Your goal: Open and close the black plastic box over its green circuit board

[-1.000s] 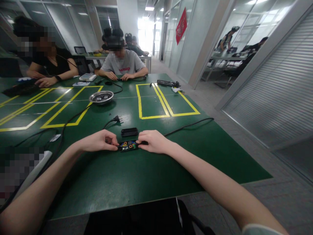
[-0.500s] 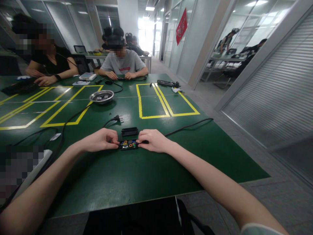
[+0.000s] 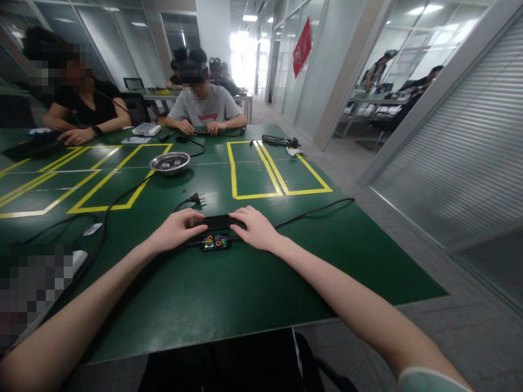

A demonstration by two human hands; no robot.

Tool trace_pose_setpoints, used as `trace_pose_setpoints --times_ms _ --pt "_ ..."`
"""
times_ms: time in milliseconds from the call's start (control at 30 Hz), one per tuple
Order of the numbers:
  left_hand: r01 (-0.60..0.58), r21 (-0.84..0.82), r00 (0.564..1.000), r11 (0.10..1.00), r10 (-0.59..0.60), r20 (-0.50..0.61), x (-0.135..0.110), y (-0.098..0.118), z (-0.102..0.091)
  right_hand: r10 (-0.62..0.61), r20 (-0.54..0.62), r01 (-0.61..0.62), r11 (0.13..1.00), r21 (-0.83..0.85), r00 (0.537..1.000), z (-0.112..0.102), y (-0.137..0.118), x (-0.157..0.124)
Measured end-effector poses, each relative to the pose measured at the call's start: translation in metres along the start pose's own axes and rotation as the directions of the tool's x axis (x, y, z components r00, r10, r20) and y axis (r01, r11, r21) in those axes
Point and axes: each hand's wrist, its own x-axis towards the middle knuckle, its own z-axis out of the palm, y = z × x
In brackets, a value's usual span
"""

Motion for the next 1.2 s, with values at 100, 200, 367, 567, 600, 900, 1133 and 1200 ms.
trace_pose_setpoints --times_ms 100,200,367,567,600,900,1133,1200 --pt "0.093 -0.249 0.994 0.964 -0.075 0.081 0.000 0.002 -0.002 0.094 0.021 -0.096 0.978 0.187 0.995 0.002 -0.003 -0.001" --pt "0.163 -0.390 0.984 0.906 -0.121 0.129 0.000 0.004 -0.005 0.180 0.035 -0.180 0.908 0.378 0.983 0.004 -0.007 -0.001" --pt "0.217 -0.398 0.971 0.891 -0.153 0.186 0.000 0.007 -0.011 0.222 0.052 -0.214 0.810 0.546 0.974 0.004 -0.008 0.000" --pt "0.215 -0.429 0.963 0.877 -0.120 0.240 0.000 0.009 -0.015 0.270 0.120 -0.281 0.703 0.653 0.955 0.006 -0.009 0.000" --pt "0.216 -0.430 0.963 0.876 -0.119 0.243 -0.001 0.009 -0.015 0.276 0.124 -0.287 0.693 0.661 0.953 0.006 -0.009 0.000" --pt "0.246 -0.436 0.946 0.866 -0.116 0.303 -0.002 0.006 -0.016 0.262 0.105 -0.269 0.735 0.622 0.959 0.000 -0.014 -0.001" --pt "0.159 -0.447 0.955 0.880 -0.022 0.296 -0.002 0.011 -0.017 0.117 0.046 -0.124 0.843 0.524 0.992 -0.008 -0.019 -0.004" --pt "0.151 -0.435 0.955 0.888 -0.017 0.297 -0.002 0.011 -0.015 0.021 0.031 -0.034 0.868 0.496 0.999 -0.010 -0.020 -0.006"
